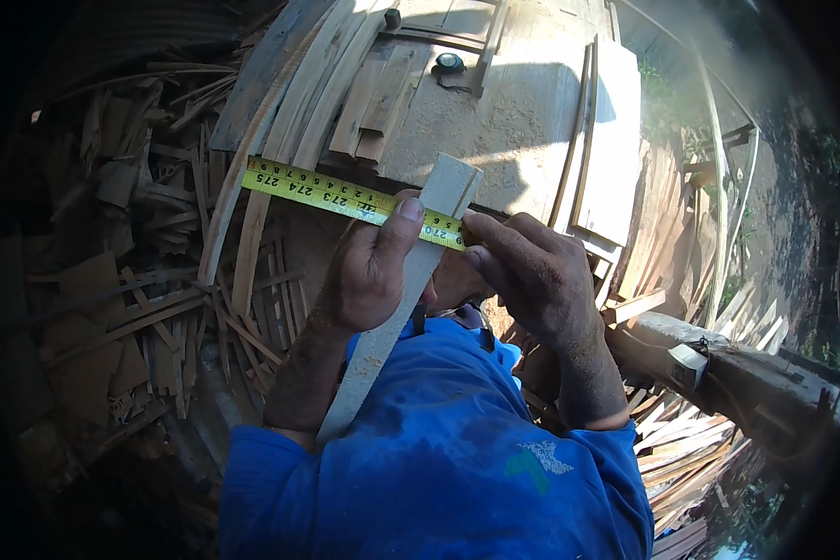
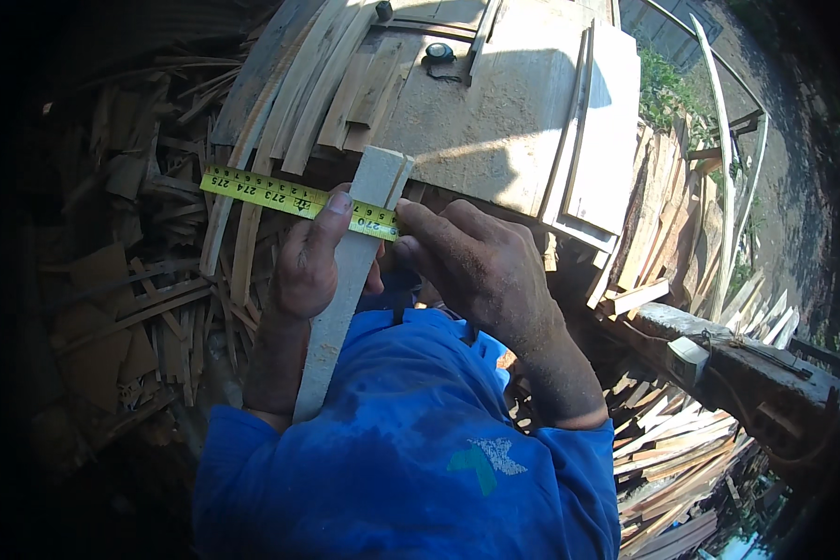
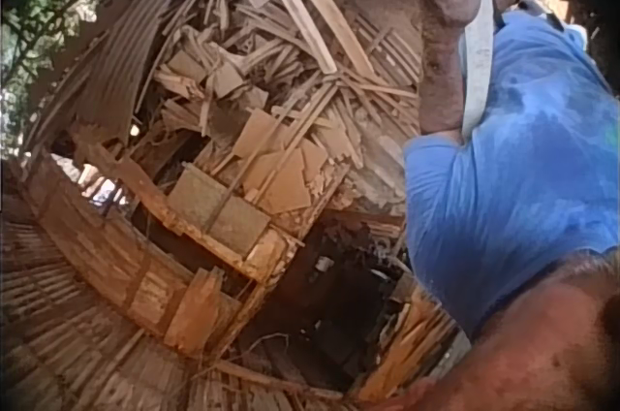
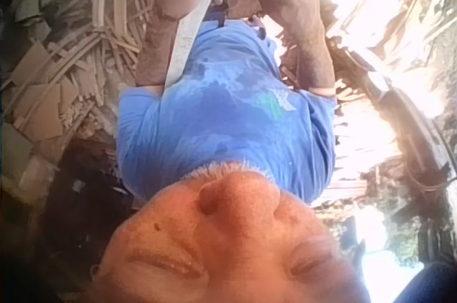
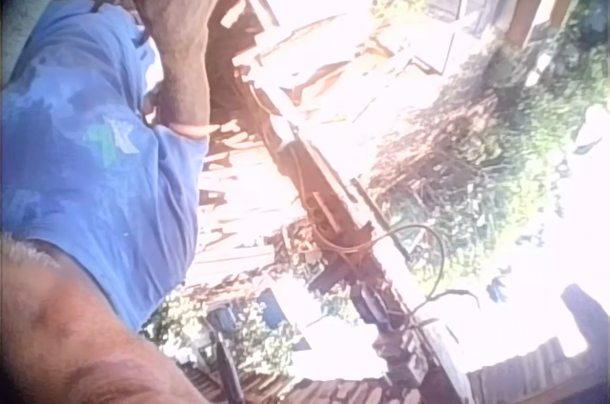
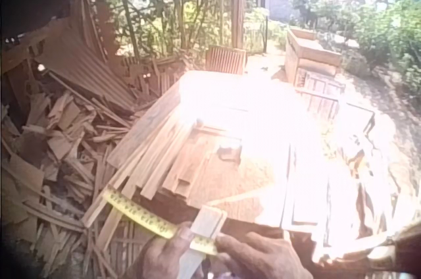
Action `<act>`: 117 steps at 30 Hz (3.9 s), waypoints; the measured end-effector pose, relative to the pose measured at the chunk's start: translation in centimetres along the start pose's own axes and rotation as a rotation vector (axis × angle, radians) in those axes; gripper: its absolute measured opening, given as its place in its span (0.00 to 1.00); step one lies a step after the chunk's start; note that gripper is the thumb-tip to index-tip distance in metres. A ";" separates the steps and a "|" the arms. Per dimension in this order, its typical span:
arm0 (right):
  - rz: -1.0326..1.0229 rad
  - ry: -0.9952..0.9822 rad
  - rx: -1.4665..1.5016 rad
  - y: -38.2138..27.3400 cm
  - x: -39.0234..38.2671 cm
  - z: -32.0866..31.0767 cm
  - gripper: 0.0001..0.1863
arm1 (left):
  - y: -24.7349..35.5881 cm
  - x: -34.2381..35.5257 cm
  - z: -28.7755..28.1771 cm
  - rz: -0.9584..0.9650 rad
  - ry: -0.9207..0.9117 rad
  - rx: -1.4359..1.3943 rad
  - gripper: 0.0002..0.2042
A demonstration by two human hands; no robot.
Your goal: The person measures a wooden piece with a tape measure, then uses a hammer to drive a nail into a smaller wooden component, and finally joins two wooden pieces together by hand.
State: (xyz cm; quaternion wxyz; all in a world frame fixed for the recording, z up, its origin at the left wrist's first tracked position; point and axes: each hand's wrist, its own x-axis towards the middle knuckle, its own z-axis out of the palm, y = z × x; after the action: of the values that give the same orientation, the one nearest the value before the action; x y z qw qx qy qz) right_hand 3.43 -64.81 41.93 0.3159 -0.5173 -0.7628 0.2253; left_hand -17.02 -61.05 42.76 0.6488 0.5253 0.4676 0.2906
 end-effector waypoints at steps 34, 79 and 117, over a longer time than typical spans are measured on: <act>-0.072 0.079 -0.017 0.0 -1.3 0.7 0.19 | -1.1 -0.8 0.4 -0.033 0.007 0.002 0.30; 0.864 -0.090 0.393 6.8 27.8 43.9 0.40 | -24.7 7.8 -47.6 -0.549 0.711 -0.202 0.26; 0.762 0.463 0.826 3.1 47.9 57.8 0.35 | -20.4 -4.4 -55.5 -0.560 0.631 0.646 0.27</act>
State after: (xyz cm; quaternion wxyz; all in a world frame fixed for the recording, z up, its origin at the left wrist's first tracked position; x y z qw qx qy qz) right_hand -48.55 -20.07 11.34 0.5452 -0.6241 -0.2850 0.4817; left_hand -71.73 -47.79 24.01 0.3347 0.4406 0.8280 0.0913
